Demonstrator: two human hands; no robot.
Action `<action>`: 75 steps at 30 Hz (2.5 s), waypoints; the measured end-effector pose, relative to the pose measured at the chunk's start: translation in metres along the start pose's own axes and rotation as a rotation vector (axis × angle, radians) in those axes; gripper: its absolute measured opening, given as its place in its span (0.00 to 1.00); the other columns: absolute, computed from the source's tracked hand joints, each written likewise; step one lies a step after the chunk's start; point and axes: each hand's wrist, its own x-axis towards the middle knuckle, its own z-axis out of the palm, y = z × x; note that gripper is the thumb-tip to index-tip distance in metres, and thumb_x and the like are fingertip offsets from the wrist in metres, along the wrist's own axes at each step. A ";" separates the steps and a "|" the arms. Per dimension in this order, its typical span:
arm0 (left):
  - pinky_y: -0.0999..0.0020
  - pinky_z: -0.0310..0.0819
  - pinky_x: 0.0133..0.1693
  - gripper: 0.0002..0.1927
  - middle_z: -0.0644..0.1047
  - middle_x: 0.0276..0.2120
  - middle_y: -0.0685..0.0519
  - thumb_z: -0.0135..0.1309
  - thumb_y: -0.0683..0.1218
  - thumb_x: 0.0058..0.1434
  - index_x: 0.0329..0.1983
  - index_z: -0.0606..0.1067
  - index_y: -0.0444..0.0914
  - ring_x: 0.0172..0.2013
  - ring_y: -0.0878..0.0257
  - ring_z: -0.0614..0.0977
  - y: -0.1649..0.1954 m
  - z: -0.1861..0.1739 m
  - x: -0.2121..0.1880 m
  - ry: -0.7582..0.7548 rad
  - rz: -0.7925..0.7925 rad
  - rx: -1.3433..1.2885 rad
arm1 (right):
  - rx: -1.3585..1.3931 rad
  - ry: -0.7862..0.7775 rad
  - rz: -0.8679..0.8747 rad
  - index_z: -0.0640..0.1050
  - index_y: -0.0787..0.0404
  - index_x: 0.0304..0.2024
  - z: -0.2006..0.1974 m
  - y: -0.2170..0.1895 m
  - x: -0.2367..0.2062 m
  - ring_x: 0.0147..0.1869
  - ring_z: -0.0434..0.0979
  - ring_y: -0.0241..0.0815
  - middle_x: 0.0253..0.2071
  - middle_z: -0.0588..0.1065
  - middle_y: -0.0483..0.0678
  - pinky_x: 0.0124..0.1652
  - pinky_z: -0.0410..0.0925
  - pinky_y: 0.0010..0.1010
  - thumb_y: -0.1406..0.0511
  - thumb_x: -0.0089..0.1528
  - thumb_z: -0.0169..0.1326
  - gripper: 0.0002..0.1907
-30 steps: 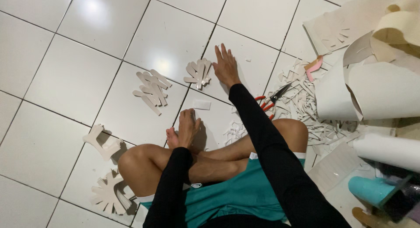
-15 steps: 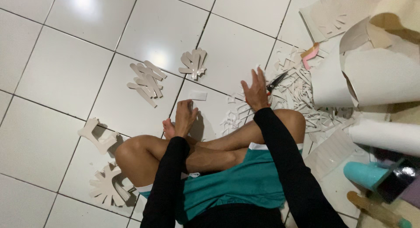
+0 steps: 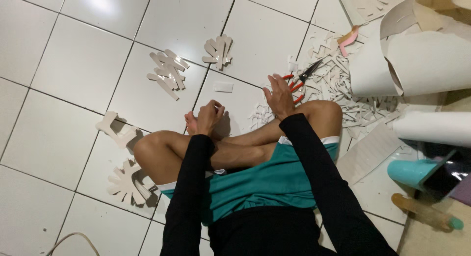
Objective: The person sits cross-legged on a tiled floor and cuts white foam sheets into small strips and shapes with red-handled scissors, trimming pieces one at a time and placing the cut pieces aside with other finished foam cutouts.
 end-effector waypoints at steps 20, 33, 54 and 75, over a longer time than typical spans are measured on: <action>0.61 0.80 0.43 0.16 0.81 0.46 0.43 0.59 0.44 0.64 0.53 0.76 0.33 0.44 0.53 0.85 0.052 0.051 -0.033 -0.218 0.210 -0.266 | 0.539 0.088 0.520 0.79 0.65 0.47 -0.028 0.004 -0.017 0.38 0.83 0.43 0.37 0.80 0.53 0.38 0.74 0.33 0.58 0.63 0.60 0.17; 0.59 0.80 0.43 0.12 0.81 0.39 0.40 0.58 0.42 0.63 0.47 0.78 0.32 0.39 0.49 0.85 0.052 0.049 -0.037 -0.091 0.161 -0.155 | 0.230 -0.139 0.106 0.67 0.65 0.67 -0.028 -0.030 -0.014 0.62 0.74 0.57 0.61 0.70 0.60 0.60 0.69 0.40 0.58 0.64 0.62 0.33; 0.51 0.76 0.48 0.13 0.79 0.46 0.43 0.55 0.44 0.63 0.50 0.77 0.38 0.46 0.44 0.80 -0.035 -0.060 -0.009 -0.061 0.305 0.300 | 0.079 -0.218 -0.236 0.60 0.61 0.75 0.023 -0.049 0.039 0.80 0.56 0.60 0.76 0.59 0.57 0.74 0.48 0.58 0.56 0.68 0.57 0.37; 0.49 0.76 0.51 0.21 0.76 0.48 0.38 0.61 0.44 0.56 0.51 0.72 0.35 0.50 0.40 0.79 -0.149 -0.190 0.075 0.094 -0.270 0.260 | 0.328 -0.265 -0.286 0.71 0.68 0.61 0.138 -0.188 0.061 0.59 0.72 0.59 0.59 0.73 0.59 0.54 0.66 0.47 0.53 0.58 0.68 0.38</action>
